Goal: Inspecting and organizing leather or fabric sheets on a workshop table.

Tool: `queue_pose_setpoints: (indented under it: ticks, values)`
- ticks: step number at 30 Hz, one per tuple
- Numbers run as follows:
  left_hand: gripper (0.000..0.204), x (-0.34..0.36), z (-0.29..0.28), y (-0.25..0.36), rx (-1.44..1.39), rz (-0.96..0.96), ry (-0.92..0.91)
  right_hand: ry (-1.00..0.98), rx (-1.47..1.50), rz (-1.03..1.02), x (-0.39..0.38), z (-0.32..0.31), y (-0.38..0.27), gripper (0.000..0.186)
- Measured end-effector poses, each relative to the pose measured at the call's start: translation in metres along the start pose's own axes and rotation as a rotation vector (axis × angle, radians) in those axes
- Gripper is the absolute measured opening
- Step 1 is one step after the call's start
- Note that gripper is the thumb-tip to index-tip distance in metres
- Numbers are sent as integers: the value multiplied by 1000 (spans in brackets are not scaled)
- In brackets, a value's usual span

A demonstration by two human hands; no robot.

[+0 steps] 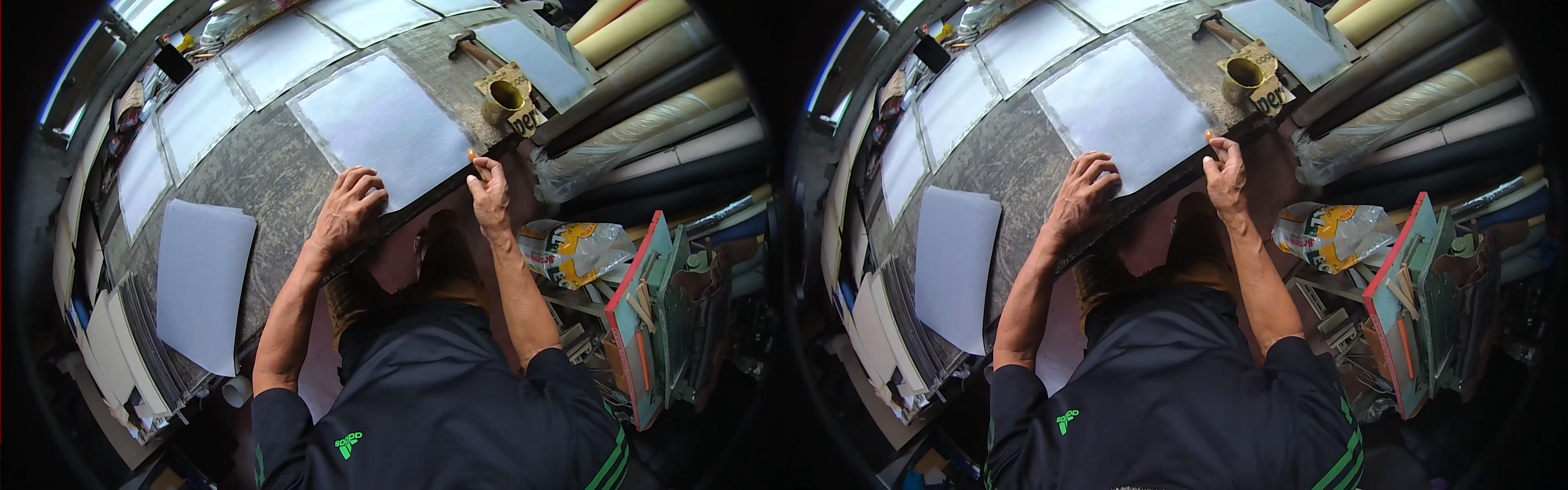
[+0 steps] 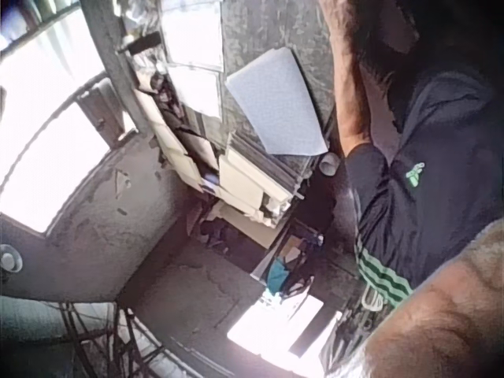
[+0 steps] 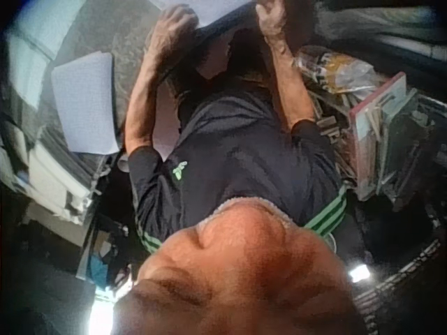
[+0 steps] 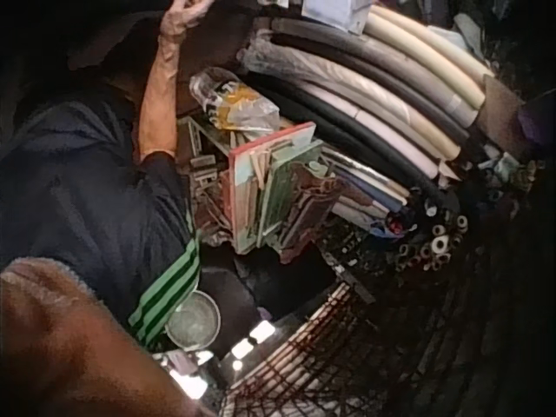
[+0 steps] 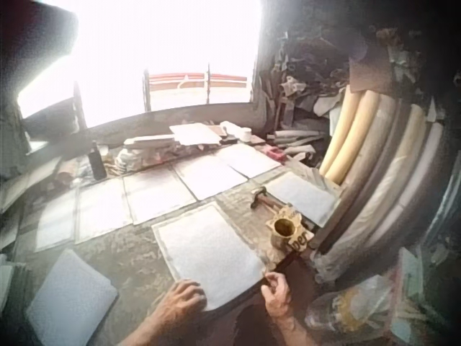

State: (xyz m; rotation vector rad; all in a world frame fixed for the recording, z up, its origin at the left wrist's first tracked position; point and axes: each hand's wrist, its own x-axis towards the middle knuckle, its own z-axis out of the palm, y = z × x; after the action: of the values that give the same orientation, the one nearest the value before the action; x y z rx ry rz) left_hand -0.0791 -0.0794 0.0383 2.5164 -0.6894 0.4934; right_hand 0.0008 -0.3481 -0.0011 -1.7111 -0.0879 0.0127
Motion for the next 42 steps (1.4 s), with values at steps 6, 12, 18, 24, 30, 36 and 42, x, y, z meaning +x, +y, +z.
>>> queue_pose_setpoints:
  ticks: [6,12,18,24,30,36,42]
  values:
    - [31,-1,7,-6,-11,24,20,-33,-332,-315,-47,39,-9,31]
    - [33,-4,-2,-9,-173,-39,-41,-238,-441,-569,-91,69,-21,34]
    - [30,-7,0,-23,-257,-194,151,34,-255,-227,-23,15,-29,22]
    - [31,-19,8,-34,-336,-647,617,6,-428,-202,-2,6,-8,23]
    - [30,-15,11,-35,-423,-690,731,-113,-784,-683,-64,58,-17,29]
    - [29,-18,10,-36,-433,-707,742,-237,-853,-883,-95,84,-25,21]
    - [29,-13,12,-33,-431,-731,769,-169,-593,-692,-67,55,-31,28]
